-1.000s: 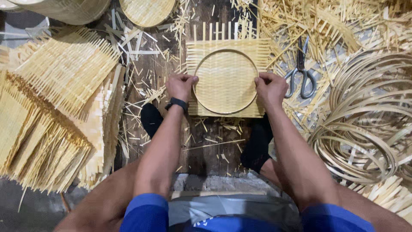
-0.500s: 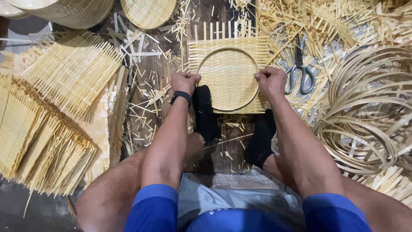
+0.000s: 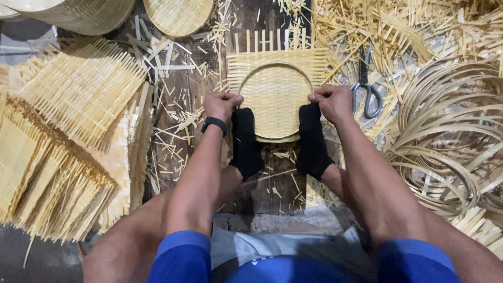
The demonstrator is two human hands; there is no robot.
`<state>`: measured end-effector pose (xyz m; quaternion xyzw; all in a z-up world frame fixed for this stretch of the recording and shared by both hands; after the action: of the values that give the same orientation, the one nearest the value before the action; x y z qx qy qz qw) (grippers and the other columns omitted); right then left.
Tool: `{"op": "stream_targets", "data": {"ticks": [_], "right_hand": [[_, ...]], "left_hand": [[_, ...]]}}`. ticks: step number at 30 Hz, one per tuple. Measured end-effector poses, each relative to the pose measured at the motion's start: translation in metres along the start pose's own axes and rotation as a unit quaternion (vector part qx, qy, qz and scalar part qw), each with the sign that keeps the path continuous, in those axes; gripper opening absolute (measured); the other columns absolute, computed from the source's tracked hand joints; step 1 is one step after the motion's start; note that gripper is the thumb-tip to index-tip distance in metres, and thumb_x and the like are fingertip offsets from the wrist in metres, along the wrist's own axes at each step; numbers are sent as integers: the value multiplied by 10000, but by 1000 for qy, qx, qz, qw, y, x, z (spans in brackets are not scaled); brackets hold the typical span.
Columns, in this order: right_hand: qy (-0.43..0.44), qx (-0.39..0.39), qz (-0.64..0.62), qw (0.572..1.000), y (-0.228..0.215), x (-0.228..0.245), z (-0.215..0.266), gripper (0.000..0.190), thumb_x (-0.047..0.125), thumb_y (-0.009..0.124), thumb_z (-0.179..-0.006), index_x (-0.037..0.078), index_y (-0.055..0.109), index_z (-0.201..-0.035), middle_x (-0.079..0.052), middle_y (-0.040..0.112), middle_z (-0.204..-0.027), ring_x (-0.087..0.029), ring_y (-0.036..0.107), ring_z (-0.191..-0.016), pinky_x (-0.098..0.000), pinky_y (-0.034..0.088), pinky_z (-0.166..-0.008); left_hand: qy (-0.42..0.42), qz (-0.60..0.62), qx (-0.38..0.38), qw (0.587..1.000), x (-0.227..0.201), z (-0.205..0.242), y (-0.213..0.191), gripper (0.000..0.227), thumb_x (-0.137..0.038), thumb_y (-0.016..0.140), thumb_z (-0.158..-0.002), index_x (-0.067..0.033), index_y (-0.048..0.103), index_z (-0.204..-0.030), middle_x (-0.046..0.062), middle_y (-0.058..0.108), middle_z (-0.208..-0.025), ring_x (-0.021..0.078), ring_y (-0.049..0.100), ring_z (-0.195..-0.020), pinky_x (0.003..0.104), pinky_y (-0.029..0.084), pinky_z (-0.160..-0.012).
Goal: The person weaves bamboo strips onto a circular frame by hand, using scissors to trim the excess material and smoothing the woven surface against a wooden block.
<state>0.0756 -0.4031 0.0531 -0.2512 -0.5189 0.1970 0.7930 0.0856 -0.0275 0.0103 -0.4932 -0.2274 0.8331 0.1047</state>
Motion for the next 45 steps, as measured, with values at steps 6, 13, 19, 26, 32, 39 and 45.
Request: {"op": "stream_targets", "data": {"ticks": [6, 13, 19, 26, 32, 39, 45], "right_hand": [[-265, 136, 309, 903, 79, 120, 76, 947, 426, 782, -799, -172, 400, -1426, -372, 399, -1438, -495, 320, -1363, -528, 255, -1157], [-405, 120, 450, 787, 144, 99, 111, 978, 561, 672, -835, -48, 375, -1540, -281, 318, -1601, -453, 208, -1512, -640, 160, -1207], [-386, 92, 405, 823, 129, 111, 110, 920, 539, 689, -786, 34, 473, -1523, -210, 398, -1582, -362, 326, -1500, -562, 237, -1215], [-442, -110, 234, 859, 30, 144, -1, 344, 244, 707, -933, 15, 736, -1188, -135, 736, -1234, -359, 652, -1214, -467, 498, -1022], [-64, 61, -3, 996, 51, 83, -52, 186, 215, 690, -987, 62, 787, -1029, -130, 704, -720, -203, 636, -598, -363, 503, -604], [-1, 66, -113, 991, 54, 66, -55, 272, 274, 696, -967, 33, 784, -876, -158, 664, -661, -241, 559, -529, -425, 464, -565], [-73, 37, 43, 996, 71, 40, -59, 580, 423, 362, -1112, -32, 627, -869, -273, 619, -780, -467, 574, -764, -564, 463, -753]], "left_hand": [[208, -270, 27, 940, -96, -9, 38, 476, -338, 845, -794, -143, 737, -1214, 127, 618, -1323, 286, 521, -1222, 473, 431, -1071], [369, -206, 30, 906, -111, -25, 86, 194, -399, 675, -977, -325, 812, -1093, -16, 677, -1222, 226, 595, -1172, 515, 403, -1104], [327, -169, 66, 928, -102, -32, 95, 252, -413, 627, -991, -262, 801, -1093, -7, 697, -1149, 215, 621, -1041, 392, 501, -918], [297, -216, 87, 926, -107, -31, 96, 292, -401, 577, -1049, -201, 786, -1089, 3, 723, -1076, 250, 634, -978, 370, 532, -817], [107, -130, 150, 974, -91, -55, 101, 325, -458, 644, -950, -181, 812, -982, 70, 741, -775, 231, 692, -661, 396, 554, -642], [58, 5, 182, 982, -70, -72, 108, 399, -500, 782, -832, -102, 816, -834, -14, 735, -691, 96, 646, -628, 301, 524, -607], [10, -67, 178, 982, -62, -73, 105, 428, -510, 789, -834, -91, 786, -748, 7, 664, -613, 118, 584, -578, 319, 479, -581]]}}
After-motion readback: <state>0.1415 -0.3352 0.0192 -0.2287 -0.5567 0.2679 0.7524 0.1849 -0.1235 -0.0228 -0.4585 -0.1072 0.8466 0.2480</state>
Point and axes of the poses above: each hand's wrist, its own z-axis away from the middle knuckle, its own y-axis out of the palm, x = y × z, the point moved 8 cm from there along -z, towards the middle knuckle
